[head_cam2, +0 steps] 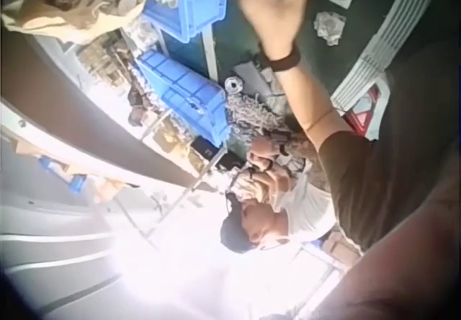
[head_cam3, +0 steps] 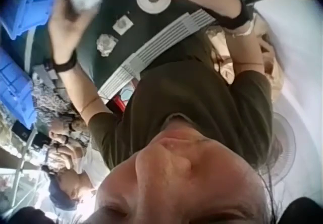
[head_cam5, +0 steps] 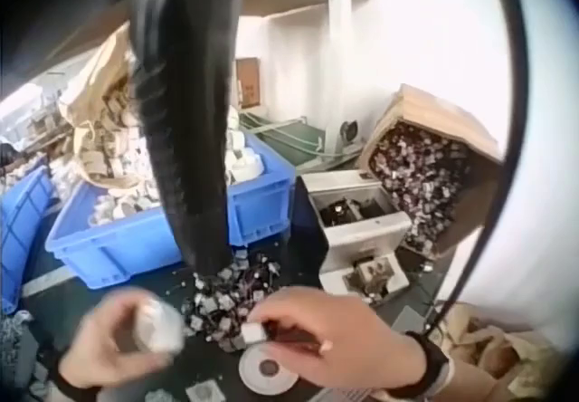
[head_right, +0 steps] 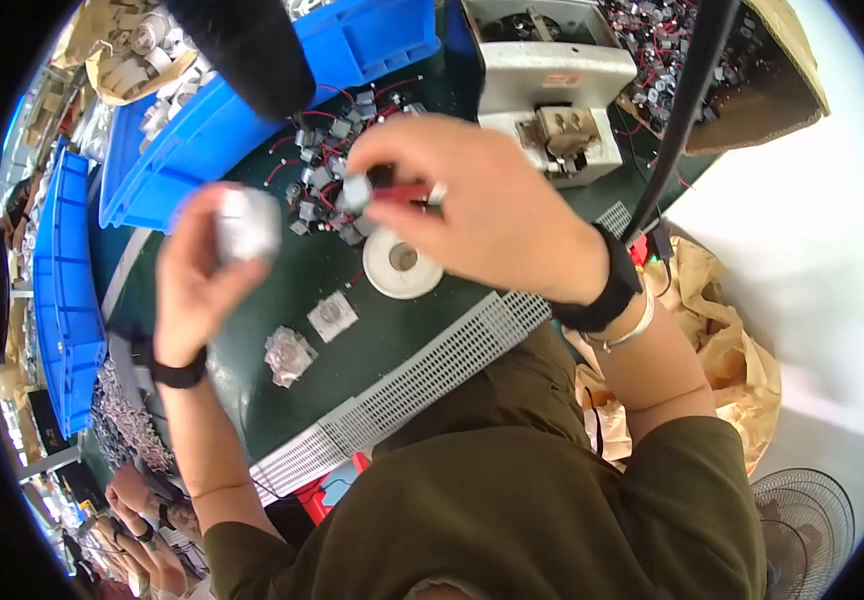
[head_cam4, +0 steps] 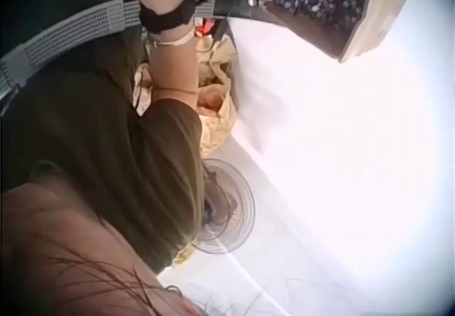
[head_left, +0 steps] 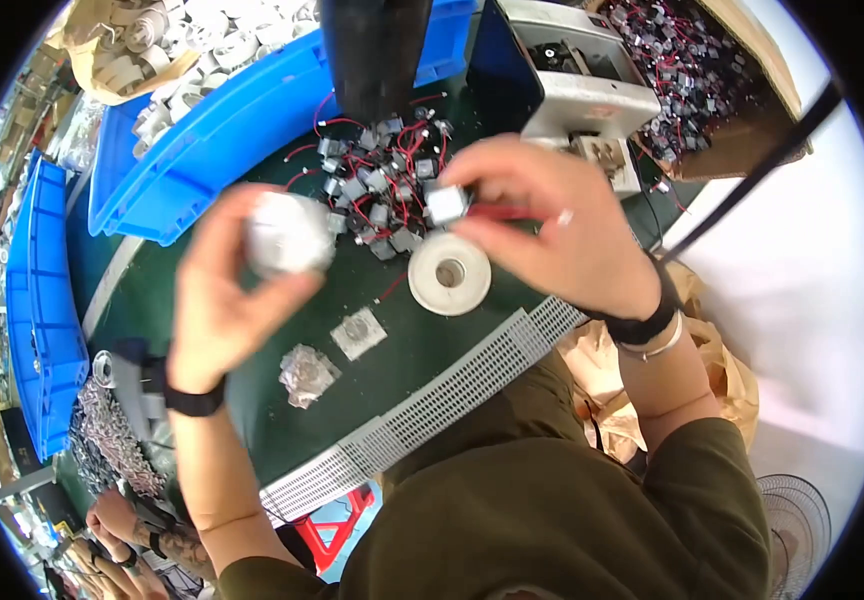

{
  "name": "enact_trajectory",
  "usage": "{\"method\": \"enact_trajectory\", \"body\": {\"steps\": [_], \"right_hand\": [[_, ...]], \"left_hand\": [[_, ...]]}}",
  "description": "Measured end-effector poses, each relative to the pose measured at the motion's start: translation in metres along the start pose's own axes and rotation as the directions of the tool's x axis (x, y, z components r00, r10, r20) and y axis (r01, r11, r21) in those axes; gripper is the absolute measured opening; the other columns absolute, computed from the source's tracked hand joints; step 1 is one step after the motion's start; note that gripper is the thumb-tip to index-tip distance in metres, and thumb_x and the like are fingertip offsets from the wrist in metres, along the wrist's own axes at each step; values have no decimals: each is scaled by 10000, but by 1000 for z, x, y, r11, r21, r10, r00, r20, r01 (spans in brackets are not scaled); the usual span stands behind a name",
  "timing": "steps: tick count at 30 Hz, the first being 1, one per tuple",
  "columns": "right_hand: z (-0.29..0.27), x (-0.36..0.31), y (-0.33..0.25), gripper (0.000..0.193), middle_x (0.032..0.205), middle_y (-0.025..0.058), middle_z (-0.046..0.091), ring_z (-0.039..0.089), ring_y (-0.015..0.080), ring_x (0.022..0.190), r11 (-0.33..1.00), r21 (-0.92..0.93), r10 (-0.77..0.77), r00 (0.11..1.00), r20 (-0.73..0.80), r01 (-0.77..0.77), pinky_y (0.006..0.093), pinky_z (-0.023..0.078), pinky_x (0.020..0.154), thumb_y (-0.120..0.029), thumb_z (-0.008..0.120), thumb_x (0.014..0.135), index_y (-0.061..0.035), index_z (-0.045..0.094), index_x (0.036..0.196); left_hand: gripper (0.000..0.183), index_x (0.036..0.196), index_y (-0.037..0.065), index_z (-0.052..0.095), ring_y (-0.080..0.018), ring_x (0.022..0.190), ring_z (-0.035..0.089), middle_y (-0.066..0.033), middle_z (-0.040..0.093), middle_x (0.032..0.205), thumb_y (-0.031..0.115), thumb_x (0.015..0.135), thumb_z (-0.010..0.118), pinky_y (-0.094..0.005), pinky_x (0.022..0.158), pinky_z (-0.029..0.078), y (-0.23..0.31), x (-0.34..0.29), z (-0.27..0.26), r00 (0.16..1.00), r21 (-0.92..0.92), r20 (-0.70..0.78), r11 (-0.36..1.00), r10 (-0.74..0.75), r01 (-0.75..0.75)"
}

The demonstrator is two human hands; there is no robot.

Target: The person picks up a motor and a plastic housing, inserts the motor into the housing, and secures it using a power screwdriver before repeating the process.

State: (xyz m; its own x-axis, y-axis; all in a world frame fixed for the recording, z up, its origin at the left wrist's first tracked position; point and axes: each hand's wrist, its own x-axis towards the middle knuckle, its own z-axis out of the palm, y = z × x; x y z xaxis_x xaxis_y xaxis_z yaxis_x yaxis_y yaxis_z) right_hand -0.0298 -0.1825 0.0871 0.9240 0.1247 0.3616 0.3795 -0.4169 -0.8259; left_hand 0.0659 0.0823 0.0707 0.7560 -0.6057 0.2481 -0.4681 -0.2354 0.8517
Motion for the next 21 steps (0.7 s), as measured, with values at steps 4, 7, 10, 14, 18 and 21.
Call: {"method": "enact_trajectory", "body": {"steps": [4,7,10,14,18,21], "right_hand": [[-13,-9,10,283,1120,86,548,591,144,983,999,31,-43,999,-32,44,258,509,831,61,642,795,20,579,1067],[-12,-20,10,284,1123,81,541,592,145,978,998,59,-35,999,-42,37,256,503,844,53,645,795,2,595,1069],[-17,-33,13,288,1051,66,574,591,130,907,999,-30,14,1000,11,-14,260,506,787,16,667,787,-14,610,1068],[-5,-34,19,271,940,56,608,589,139,795,996,-90,10,999,40,-6,263,500,709,-38,699,757,-27,612,1014],[0,-27,20,268,913,72,614,590,179,741,971,-222,-73,993,94,93,275,493,678,-55,708,727,-31,605,973],[-8,-24,15,260,917,81,607,590,194,758,980,-176,-85,995,55,93,282,484,679,-9,688,726,-29,612,974]], "left_hand": [[585,1150,36,549,-339,1063,544,-157,573,1113,83,617,785,-398,915,439,17,13,84,931,49,246,956,269,-289],[569,1120,29,550,-347,1011,546,-152,578,1065,120,614,794,-410,859,450,14,10,102,932,134,213,936,294,-326],[558,1071,17,549,-342,925,551,-137,575,991,166,603,814,-415,781,455,17,1,110,941,333,149,880,305,-339],[546,978,12,545,-322,818,548,-122,550,889,233,578,843,-410,715,445,14,-9,133,959,436,-98,878,265,-198],[622,1027,10,533,-332,858,542,-133,551,943,264,557,853,-409,742,438,10,-8,134,935,453,-162,866,316,-214],[677,1091,10,517,-342,906,535,-148,553,993,259,557,850,-418,786,429,22,-8,125,946,468,-119,857,301,-214]]}}
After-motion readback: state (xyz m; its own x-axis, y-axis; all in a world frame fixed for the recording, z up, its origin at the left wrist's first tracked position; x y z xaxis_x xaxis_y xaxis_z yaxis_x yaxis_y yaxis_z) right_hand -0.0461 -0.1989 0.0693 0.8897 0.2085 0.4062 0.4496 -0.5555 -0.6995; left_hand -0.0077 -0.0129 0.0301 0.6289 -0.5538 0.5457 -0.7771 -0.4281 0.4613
